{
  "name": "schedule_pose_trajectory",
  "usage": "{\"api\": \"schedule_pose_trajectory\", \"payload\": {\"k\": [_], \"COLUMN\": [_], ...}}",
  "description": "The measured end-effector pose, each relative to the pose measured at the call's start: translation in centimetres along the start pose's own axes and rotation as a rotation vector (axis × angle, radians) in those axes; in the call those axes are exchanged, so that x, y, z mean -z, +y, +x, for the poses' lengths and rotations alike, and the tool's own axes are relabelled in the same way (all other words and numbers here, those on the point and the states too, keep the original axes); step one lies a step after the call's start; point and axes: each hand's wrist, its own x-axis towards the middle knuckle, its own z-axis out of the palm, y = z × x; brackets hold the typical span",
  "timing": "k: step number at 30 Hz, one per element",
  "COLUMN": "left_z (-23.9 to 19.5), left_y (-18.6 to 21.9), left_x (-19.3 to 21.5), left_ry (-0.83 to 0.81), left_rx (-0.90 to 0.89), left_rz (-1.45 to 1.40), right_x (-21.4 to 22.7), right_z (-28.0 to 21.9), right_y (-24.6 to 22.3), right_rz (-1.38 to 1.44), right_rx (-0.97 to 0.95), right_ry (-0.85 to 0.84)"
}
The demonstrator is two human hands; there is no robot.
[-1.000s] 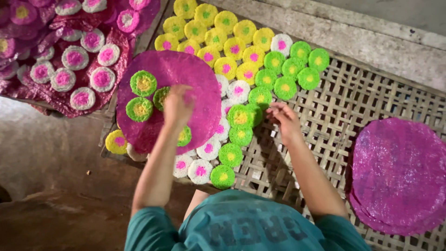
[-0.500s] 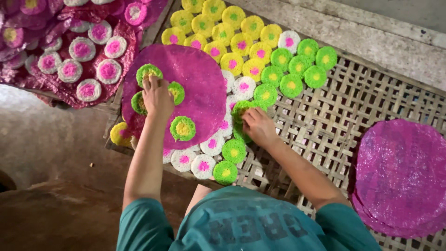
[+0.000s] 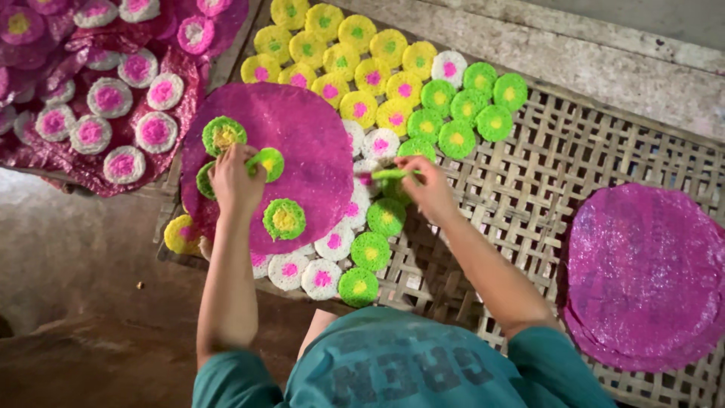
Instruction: The person arranges small colorful circular items onto larger circular bases on a woven tray. They pick up the small circles from piles and place them in patterns on the bases, then move the completed bases to a nearby surface.
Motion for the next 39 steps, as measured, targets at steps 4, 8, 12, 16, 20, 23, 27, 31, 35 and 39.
{"api": "schedule_pose_trajectory", "payload": {"k": [4,8,12,16,20,23,27,31,35,39], "left_z": [-2.1,-3.6,-4.2,-4.5,-5.6,-6.3,-7.5,-10.6,-11.3,-8.8], "left_y": [2.8,6.0,9.3,12.2,14.7,16.3,18.7,20.3,17.1,7.8], "left_x": [2.5,3.4,2.4,0.7,-0.8,-1.4,-2.0,-2.4,-2.2,-0.1], "left_ry": [-0.037,-0.172,-0.267,-0.312,-0.348,-0.287,-0.354,-0.491,-0.310,-0.315], "left_rx": [0.098,0.233,0.187,0.042,-0.084,-0.225,-0.267,-0.375,-0.509,-0.013], "left_rz": [-0.108,-0.303,-0.371,-0.359,-0.391,-0.379,-0.307,-0.355,-0.399,0.031], "right_x": [4.3,7.2,8.0,7.5,6.9,6.4,4.7,1.2,0.4,1.5], "right_z": [-0.2,-1.4,-1.3,-0.5,-0.5,-0.9,-3.4,-8.3,-10.4,-9.2], "right_y": [3.7,6.1,7.0,6.7,4.6,1.8,-1.6,-2.1,0.4,2.7], "right_rz": [0.824,0.703,-0.053,-0.429,-0.607,-0.597,-0.553,0.845,0.932,0.363], "right_rx": [-0.461,-0.465,-0.131,0.033,0.098,0.101,0.130,-0.376,-0.548,-0.269], "right_ry": [0.223,0.130,0.163,0.259,0.331,0.368,0.456,-0.029,0.107,0.143]}}
